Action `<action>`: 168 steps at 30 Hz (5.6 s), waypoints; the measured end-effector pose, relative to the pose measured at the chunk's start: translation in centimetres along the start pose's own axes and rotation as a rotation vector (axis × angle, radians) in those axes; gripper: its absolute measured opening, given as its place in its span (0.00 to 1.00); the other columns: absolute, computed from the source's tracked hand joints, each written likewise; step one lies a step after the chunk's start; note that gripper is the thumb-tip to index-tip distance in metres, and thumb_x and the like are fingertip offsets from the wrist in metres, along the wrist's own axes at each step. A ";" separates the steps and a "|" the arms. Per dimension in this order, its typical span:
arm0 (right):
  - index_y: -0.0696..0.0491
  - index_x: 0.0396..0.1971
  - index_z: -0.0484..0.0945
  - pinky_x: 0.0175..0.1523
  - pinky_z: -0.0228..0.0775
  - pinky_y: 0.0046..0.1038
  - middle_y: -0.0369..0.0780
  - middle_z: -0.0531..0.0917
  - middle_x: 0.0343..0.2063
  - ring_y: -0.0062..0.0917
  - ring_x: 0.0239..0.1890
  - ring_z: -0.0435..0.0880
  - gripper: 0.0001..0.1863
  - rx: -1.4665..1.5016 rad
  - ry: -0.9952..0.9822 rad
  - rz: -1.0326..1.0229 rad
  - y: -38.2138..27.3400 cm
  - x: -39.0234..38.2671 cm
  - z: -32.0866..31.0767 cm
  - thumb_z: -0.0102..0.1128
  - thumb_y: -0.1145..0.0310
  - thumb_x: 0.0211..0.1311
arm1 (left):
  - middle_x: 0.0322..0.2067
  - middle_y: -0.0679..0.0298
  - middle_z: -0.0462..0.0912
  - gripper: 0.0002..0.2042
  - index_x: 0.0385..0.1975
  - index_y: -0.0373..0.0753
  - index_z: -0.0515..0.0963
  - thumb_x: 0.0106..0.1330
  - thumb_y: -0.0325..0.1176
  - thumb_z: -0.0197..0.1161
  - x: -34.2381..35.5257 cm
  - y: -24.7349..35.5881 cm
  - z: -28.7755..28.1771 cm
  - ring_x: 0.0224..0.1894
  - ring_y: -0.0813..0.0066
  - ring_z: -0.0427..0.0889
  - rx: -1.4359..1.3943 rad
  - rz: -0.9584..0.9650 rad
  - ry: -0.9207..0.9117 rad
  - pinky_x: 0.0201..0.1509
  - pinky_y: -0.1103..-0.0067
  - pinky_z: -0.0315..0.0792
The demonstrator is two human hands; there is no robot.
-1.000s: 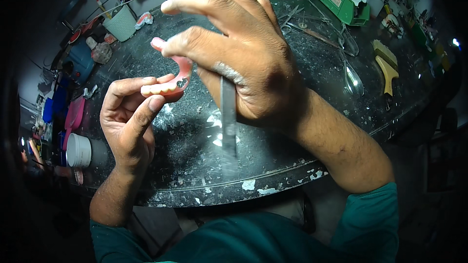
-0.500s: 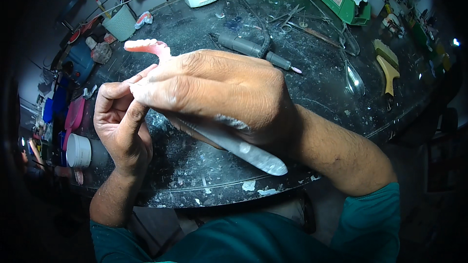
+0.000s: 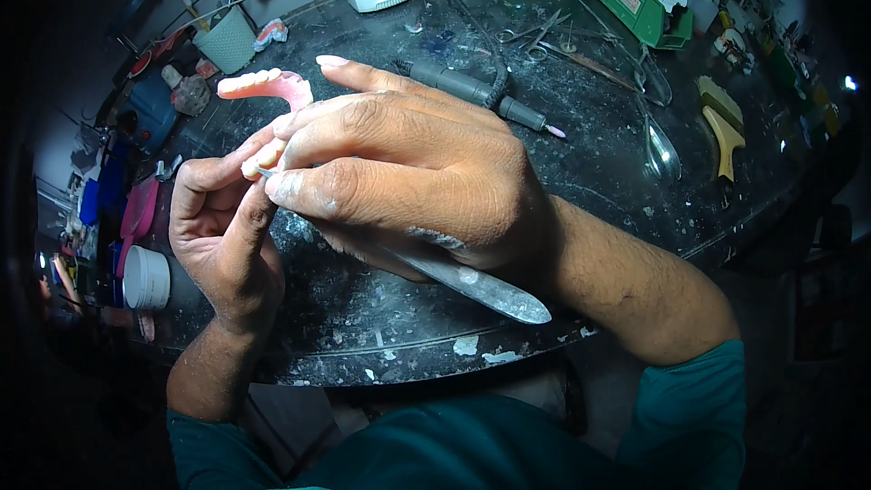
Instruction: The person trims and scrapes a dental prosthesis using a metal hand tool while holding and turning it. Then, the person shapes the prosthesis using an electric handheld rotary tool.
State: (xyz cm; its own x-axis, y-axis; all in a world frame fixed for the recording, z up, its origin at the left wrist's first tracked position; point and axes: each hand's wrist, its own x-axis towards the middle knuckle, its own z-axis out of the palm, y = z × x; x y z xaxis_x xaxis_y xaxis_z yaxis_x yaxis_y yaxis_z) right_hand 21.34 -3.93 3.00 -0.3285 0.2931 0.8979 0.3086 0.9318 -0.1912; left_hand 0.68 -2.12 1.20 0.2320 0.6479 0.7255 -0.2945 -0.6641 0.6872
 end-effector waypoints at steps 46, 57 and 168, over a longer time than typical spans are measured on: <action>0.55 0.44 0.77 0.64 0.72 0.47 0.45 0.83 0.43 0.40 0.52 0.85 0.18 0.039 -0.016 -0.112 0.6 0.0 0.2 0.71 0.79 0.54 | 0.47 0.40 0.83 0.10 0.40 0.30 0.71 0.63 0.14 0.62 -0.1 0.9 0.6 0.54 0.61 0.83 0.030 -0.085 0.044 0.67 0.67 0.72; 0.55 0.44 0.78 0.63 0.73 0.47 0.45 0.84 0.42 0.41 0.52 0.85 0.18 0.041 -0.003 -0.099 0.1 -0.1 0.3 0.72 0.80 0.53 | 0.47 0.39 0.82 0.09 0.39 0.29 0.71 0.63 0.14 0.62 -0.2 1.0 0.6 0.55 0.59 0.82 0.095 -0.050 0.045 0.66 0.65 0.72; 0.57 0.43 0.78 0.67 0.66 0.49 0.47 0.84 0.43 0.42 0.52 0.84 0.16 -0.076 -0.006 0.004 -0.3 -0.1 -0.2 0.69 0.81 0.53 | 0.42 0.48 0.85 0.10 0.39 0.28 0.75 0.60 0.13 0.65 0.2 1.6 0.6 0.51 0.62 0.85 0.295 -0.052 0.056 0.63 0.64 0.75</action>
State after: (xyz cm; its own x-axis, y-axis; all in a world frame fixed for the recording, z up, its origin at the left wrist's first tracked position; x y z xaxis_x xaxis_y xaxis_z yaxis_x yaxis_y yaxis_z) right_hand 21.48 -4.24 3.02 -0.3318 0.2985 0.8949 0.3770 0.9115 -0.1642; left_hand 0.84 -3.27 2.44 0.1860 0.6978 0.6918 -0.0002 -0.7040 0.7102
